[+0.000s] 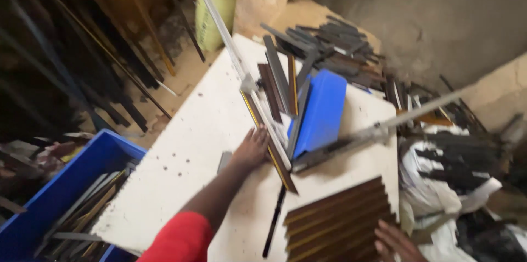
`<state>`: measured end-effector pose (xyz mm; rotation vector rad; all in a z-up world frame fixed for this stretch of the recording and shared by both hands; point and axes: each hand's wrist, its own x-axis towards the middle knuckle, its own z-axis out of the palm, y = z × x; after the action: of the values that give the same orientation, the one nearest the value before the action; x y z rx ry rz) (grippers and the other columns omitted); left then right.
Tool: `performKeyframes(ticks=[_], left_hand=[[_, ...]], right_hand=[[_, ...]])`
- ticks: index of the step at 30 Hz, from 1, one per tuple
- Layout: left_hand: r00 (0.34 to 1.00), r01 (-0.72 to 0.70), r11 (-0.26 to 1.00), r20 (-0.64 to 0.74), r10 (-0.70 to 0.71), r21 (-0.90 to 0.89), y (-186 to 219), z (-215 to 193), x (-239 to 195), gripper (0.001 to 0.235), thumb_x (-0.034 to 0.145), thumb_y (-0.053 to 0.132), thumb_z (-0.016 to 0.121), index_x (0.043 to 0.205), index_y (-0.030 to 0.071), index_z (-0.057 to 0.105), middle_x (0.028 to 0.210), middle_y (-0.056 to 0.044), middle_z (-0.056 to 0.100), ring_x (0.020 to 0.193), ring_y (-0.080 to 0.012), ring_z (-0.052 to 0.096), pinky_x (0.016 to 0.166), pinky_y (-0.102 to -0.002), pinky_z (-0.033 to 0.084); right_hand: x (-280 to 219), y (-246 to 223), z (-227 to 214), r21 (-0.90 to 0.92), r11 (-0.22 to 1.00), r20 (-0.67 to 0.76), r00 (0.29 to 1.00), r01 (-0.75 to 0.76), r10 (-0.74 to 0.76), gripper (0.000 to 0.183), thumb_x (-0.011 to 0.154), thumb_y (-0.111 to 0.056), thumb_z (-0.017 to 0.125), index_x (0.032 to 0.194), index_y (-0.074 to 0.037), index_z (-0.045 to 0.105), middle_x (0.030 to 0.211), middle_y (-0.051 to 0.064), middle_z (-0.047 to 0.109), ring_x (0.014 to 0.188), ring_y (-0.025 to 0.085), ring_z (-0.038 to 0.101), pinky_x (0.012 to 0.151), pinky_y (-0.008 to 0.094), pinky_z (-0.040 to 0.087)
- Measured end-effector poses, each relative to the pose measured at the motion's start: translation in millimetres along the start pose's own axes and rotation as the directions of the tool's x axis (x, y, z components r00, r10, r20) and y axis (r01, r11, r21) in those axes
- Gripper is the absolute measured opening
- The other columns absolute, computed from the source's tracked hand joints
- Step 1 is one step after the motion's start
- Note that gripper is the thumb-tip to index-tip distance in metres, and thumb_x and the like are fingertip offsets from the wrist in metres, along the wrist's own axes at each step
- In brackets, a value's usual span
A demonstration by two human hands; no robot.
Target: Cutting decorative frame molding strips using a manual miter chopper.
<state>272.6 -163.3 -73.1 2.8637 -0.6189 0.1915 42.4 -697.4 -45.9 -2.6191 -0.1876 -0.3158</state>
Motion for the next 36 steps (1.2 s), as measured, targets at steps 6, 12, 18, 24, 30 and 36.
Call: performKeyframes(ticks=[6, 12, 18, 24, 30, 36], left_hand=[[0.996, -0.094, 0.986, 0.016, 0.092, 0.137, -15, -19, 17, 0.095, 0.088, 0.059, 0.064, 0.15, -0.008, 0.038, 0.162, -0.026, 0.031, 0.153, -0.0368, 0.025, 0.125, -0.049, 0.02], [0.998, -0.057, 0.988, 0.046, 0.051, 0.143, -23, -27, 31, 0.097, 0.087, 0.06, 0.067, 0.151, -0.006, 0.038, 0.163, -0.025, 0.031, 0.154, -0.0343, 0.025, 0.126, -0.046, 0.019], [0.993, -0.029, 0.998, 0.116, 0.024, 0.049, -20, -55, 14, 0.097, 0.087, 0.066, 0.064, 0.154, 0.002, 0.035, 0.165, -0.02, 0.028, 0.154, -0.0352, 0.023, 0.126, -0.049, 0.017], [0.943, 0.091, 0.994, 0.316, -0.106, 0.062, 0, -138, -83, 0.087, 0.094, 0.074, 0.043, 0.162, 0.025, 0.02, 0.172, -0.004, 0.01, 0.154, -0.0463, 0.014, 0.119, -0.071, 0.017], [0.889, 0.215, 0.974, 0.4, -0.223, 0.067, 33, -159, -198, 0.084, 0.095, 0.074, 0.035, 0.164, 0.03, 0.014, 0.172, -0.008, 0.003, 0.157, -0.0355, 0.004, 0.119, -0.07, 0.004], [0.941, 0.329, 0.939, 0.118, -0.317, -0.096, 49, -122, -214, 0.075, 0.098, 0.063, 0.039, 0.157, 0.017, 0.032, 0.163, -0.013, 0.027, 0.154, -0.0288, 0.021, 0.123, -0.062, 0.007]], right_hand=[[13, -156, -52, 0.029, 0.98, 0.034, 0.98, -0.197, 0.196, 0.028, 0.087, -0.018, 0.075, 0.112, -0.008, 0.081, 0.13, 0.009, 0.073, 0.128, 0.023, 0.064, 0.105, 0.039, 0.05], [40, -165, -42, 0.06, 0.985, 0.029, 0.987, -0.159, 0.158, 0.029, 0.088, -0.022, 0.073, 0.114, -0.01, 0.079, 0.123, 0.007, 0.078, 0.114, 0.021, 0.074, 0.097, 0.036, 0.056], [152, -108, -1, -0.179, 0.982, 0.213, 0.977, 0.053, -0.014, 0.038, 0.091, -0.019, 0.069, 0.128, -0.012, 0.071, 0.137, 0.014, 0.067, 0.128, 0.031, 0.06, 0.107, 0.043, 0.046], [229, -54, 0, -0.293, 0.906, 0.606, 0.792, 0.305, -0.071, 0.051, 0.067, -0.014, 0.086, 0.115, -0.014, 0.069, 0.115, 0.012, 0.067, 0.113, 0.033, 0.061, 0.096, 0.042, 0.05], [211, -20, -13, -0.079, 0.968, 0.71, 0.696, 0.237, -0.112, 0.031, 0.067, -0.009, 0.085, 0.089, -0.008, 0.064, 0.092, 0.009, 0.067, 0.093, 0.027, 0.066, 0.085, 0.038, 0.053], [161, -74, 22, 0.112, 0.994, 0.405, 0.914, -0.014, -0.033, 0.024, 0.071, -0.001, 0.079, 0.09, -0.005, 0.066, 0.094, 0.007, 0.068, 0.091, 0.023, 0.069, 0.085, 0.037, 0.057]])
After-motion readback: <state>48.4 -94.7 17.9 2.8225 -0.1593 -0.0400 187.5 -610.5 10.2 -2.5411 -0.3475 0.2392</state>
